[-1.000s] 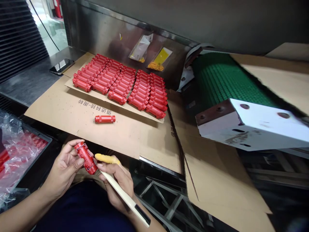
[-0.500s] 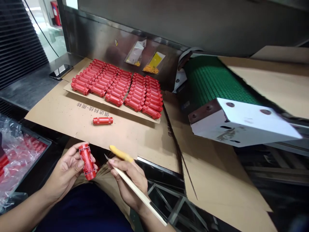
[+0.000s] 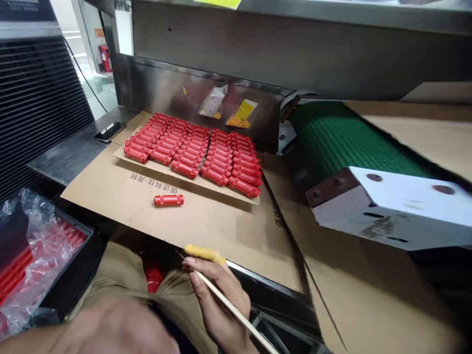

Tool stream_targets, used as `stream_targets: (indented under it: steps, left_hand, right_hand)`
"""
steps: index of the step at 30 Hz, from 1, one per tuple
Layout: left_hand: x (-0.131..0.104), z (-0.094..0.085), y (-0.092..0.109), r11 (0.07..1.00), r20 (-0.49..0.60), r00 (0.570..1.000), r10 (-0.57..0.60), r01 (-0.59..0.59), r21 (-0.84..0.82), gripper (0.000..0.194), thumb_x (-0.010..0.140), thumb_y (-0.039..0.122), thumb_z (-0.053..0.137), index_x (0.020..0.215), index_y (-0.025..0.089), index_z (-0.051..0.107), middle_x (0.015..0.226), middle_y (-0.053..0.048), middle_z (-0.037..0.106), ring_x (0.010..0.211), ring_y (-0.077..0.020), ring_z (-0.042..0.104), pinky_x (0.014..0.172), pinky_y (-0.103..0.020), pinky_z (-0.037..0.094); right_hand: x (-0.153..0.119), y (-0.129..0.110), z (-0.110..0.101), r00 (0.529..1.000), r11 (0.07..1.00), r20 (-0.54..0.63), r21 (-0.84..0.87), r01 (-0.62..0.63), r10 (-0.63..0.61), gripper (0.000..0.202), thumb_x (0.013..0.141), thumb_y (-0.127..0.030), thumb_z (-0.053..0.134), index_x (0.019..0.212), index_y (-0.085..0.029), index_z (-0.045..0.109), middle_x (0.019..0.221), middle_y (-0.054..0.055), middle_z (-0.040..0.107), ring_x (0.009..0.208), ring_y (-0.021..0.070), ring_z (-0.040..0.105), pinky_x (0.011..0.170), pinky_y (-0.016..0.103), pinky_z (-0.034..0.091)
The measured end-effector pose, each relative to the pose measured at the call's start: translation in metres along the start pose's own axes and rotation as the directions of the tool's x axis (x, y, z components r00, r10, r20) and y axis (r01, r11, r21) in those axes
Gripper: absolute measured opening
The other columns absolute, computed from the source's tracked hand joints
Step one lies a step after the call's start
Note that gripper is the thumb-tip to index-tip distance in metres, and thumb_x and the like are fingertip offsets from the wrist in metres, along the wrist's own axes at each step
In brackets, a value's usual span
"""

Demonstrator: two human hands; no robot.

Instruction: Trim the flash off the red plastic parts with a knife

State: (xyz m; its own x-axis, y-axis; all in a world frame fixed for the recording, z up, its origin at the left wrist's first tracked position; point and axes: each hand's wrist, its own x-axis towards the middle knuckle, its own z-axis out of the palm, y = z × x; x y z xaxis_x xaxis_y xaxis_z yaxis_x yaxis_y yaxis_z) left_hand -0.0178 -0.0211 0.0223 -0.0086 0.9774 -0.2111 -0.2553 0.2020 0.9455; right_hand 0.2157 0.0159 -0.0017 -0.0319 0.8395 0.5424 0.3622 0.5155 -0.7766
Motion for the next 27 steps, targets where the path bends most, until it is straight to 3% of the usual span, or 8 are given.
stream_targets:
  steps: [3,6,8,13,17,27]
  left_hand:
    - [0.017,0.004,-0.004,0.999,0.035,0.999,-0.024,0.023,0.028,0.038,0.067,0.035,0.100,0.100,0.029,0.081,0.095,-0.011,0.082,0.084,-0.0317,0.079,0.074,-0.040,0.068]
    - [0.032,0.012,-0.016,0.999,-0.032,0.998,-0.051,0.051,0.013,0.033,0.079,0.034,0.093,0.106,0.025,0.077,0.095,-0.005,0.079,0.083,-0.0205,0.077,0.075,-0.026,0.064]
    - [0.035,0.016,-0.023,0.997,-0.064,0.995,-0.078,0.078,-0.003,0.033,0.080,0.033,0.093,0.107,0.023,0.076,0.093,-0.003,0.078,0.083,-0.0179,0.075,0.075,-0.023,0.062]
    - [0.028,0.021,-0.023,0.992,-0.078,0.989,-0.124,0.125,0.015,0.029,0.081,0.034,0.092,0.102,0.021,0.076,0.089,-0.002,0.077,0.083,-0.0174,0.074,0.078,-0.023,0.060]
    - [0.027,0.023,-0.019,0.989,-0.070,0.986,-0.148,0.149,0.011,0.031,0.080,0.037,0.092,0.102,0.021,0.076,0.088,-0.003,0.077,0.082,-0.0200,0.074,0.074,-0.026,0.061]
    - [0.025,0.022,-0.022,0.991,-0.073,0.988,-0.133,0.134,0.010,0.033,0.079,0.038,0.093,0.102,0.022,0.076,0.088,-0.004,0.077,0.084,-0.0201,0.074,0.076,-0.026,0.061]
  right_hand:
    - [0.001,-0.005,0.005,0.998,0.996,0.055,0.093,-0.004,-0.001,0.023,0.099,-0.013,0.071,0.117,-0.025,0.079,0.104,0.007,0.083,0.095,0.0202,0.080,0.083,0.029,0.068]
    - [-0.002,-0.008,0.015,0.994,0.982,0.107,0.185,-0.027,0.007,0.026,0.098,-0.010,0.070,0.120,-0.023,0.077,0.111,0.008,0.082,0.099,0.0195,0.079,0.085,0.030,0.067]
    - [-0.005,-0.008,0.021,0.994,0.978,0.110,0.204,-0.045,0.022,0.029,0.098,-0.008,0.069,0.121,-0.022,0.076,0.111,0.008,0.081,0.098,0.0195,0.079,0.085,0.031,0.067]
    - [-0.009,-0.007,0.026,0.996,0.977,0.077,0.204,-0.064,0.049,0.032,0.097,-0.004,0.067,0.122,-0.021,0.074,0.110,0.010,0.080,0.098,0.0211,0.078,0.083,0.034,0.067]
    - [-0.008,-0.008,0.025,0.992,0.980,0.118,0.188,-0.067,0.045,0.031,0.097,-0.004,0.066,0.121,-0.020,0.074,0.108,0.011,0.080,0.097,0.0224,0.078,0.082,0.035,0.067]
    - [-0.012,-0.010,0.027,0.994,0.985,0.096,0.159,-0.066,0.051,0.031,0.097,-0.005,0.067,0.122,-0.022,0.074,0.107,0.009,0.081,0.096,0.0220,0.079,0.081,0.034,0.068]
